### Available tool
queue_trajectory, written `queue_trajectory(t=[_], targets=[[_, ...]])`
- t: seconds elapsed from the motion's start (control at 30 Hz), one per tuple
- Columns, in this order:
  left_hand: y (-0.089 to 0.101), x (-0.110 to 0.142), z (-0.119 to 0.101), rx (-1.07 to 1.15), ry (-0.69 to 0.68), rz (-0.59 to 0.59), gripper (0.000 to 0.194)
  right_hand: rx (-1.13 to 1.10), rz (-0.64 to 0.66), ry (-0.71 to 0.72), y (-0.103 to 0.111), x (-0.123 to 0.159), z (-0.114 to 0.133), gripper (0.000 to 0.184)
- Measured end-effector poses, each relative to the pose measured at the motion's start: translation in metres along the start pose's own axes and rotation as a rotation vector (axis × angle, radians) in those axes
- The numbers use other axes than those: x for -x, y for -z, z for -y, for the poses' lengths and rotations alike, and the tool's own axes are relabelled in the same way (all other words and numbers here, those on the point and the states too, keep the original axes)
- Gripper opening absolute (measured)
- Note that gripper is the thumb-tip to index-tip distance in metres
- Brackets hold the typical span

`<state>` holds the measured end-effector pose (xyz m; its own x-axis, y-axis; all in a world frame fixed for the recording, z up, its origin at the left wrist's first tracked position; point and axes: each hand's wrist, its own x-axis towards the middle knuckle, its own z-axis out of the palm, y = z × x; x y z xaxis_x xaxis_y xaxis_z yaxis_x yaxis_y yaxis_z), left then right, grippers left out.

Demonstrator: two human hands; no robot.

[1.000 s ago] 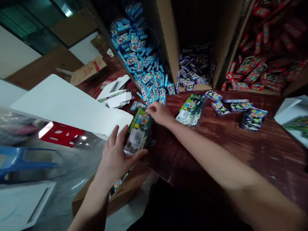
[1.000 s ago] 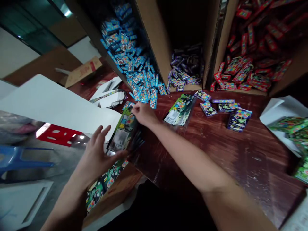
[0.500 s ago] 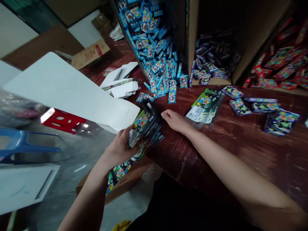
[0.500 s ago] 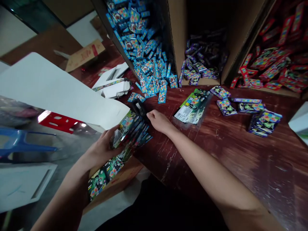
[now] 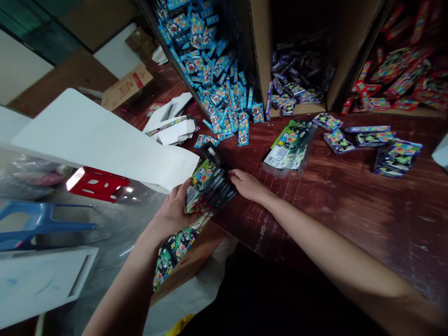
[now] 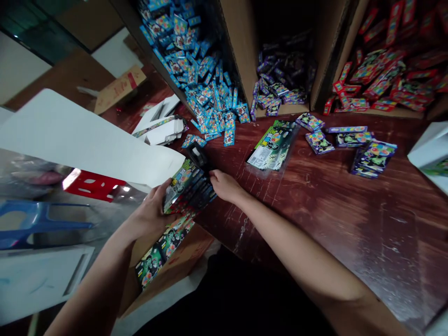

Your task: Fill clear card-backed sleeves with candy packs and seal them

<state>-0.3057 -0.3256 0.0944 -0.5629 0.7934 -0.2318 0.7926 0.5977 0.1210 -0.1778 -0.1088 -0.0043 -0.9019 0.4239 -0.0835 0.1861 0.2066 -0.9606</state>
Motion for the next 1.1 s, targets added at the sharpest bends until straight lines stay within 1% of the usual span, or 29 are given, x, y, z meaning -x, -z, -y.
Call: queue_trajectory(t=[0.07, 0.2, 0.3, 0.37, 0.43, 0.53, 0.6, 0.63, 0.7, 0.83, 0.97, 1.03, 1.1], targets=[[0.001, -0.003, 0.006, 0.011, -0.034, 0.014, 0.107, -0.013, -0.016, 0.021, 0.0, -0.004, -0.002, 0.033], [0.001, -0.005, 0.014, 0.022, -0.084, 0.004, 0.108, -0.017, -0.039, 0.046, 0.001, -0.007, -0.007, 0.034], [0.001, -0.005, 0.015, 0.011, -0.091, 0.004, 0.11, 0.0, -0.047, 0.053, 0.001, -0.001, -0.011, 0.036], [0.001, -0.005, 0.014, 0.003, -0.089, 0.006, 0.11, 0.02, -0.044, 0.066, 0.0, 0.006, -0.014, 0.042], [0.0, -0.004, 0.013, 0.004, -0.087, 0.001, 0.109, 0.041, -0.03, 0.095, -0.003, 0.013, -0.016, 0.056], [-0.001, -0.004, 0.013, 0.013, -0.088, -0.007, 0.107, 0.064, 0.006, 0.149, -0.011, 0.019, -0.019, 0.087], [-0.002, -0.004, 0.015, 0.018, -0.089, -0.012, 0.106, 0.072, 0.023, 0.167, -0.017, 0.02, -0.021, 0.104], [-0.003, -0.004, 0.015, 0.021, -0.09, -0.015, 0.106, 0.074, 0.024, 0.167, -0.02, 0.019, -0.023, 0.109], [-0.005, -0.005, 0.017, 0.03, -0.097, -0.023, 0.106, 0.076, 0.017, 0.157, -0.023, 0.018, -0.026, 0.112], [-0.006, -0.005, 0.016, 0.037, -0.1, -0.031, 0.104, 0.083, -0.003, 0.145, -0.024, 0.016, -0.031, 0.106], [-0.006, -0.004, 0.014, 0.03, -0.101, -0.025, 0.101, 0.095, -0.03, 0.141, -0.023, 0.018, -0.027, 0.095], [-0.006, -0.003, 0.013, 0.026, -0.1, -0.027, 0.1, 0.101, -0.049, 0.137, -0.024, 0.019, -0.023, 0.081], [-0.006, -0.003, 0.013, 0.022, -0.101, -0.032, 0.099, 0.1, -0.067, 0.129, -0.025, 0.019, -0.02, 0.061]])
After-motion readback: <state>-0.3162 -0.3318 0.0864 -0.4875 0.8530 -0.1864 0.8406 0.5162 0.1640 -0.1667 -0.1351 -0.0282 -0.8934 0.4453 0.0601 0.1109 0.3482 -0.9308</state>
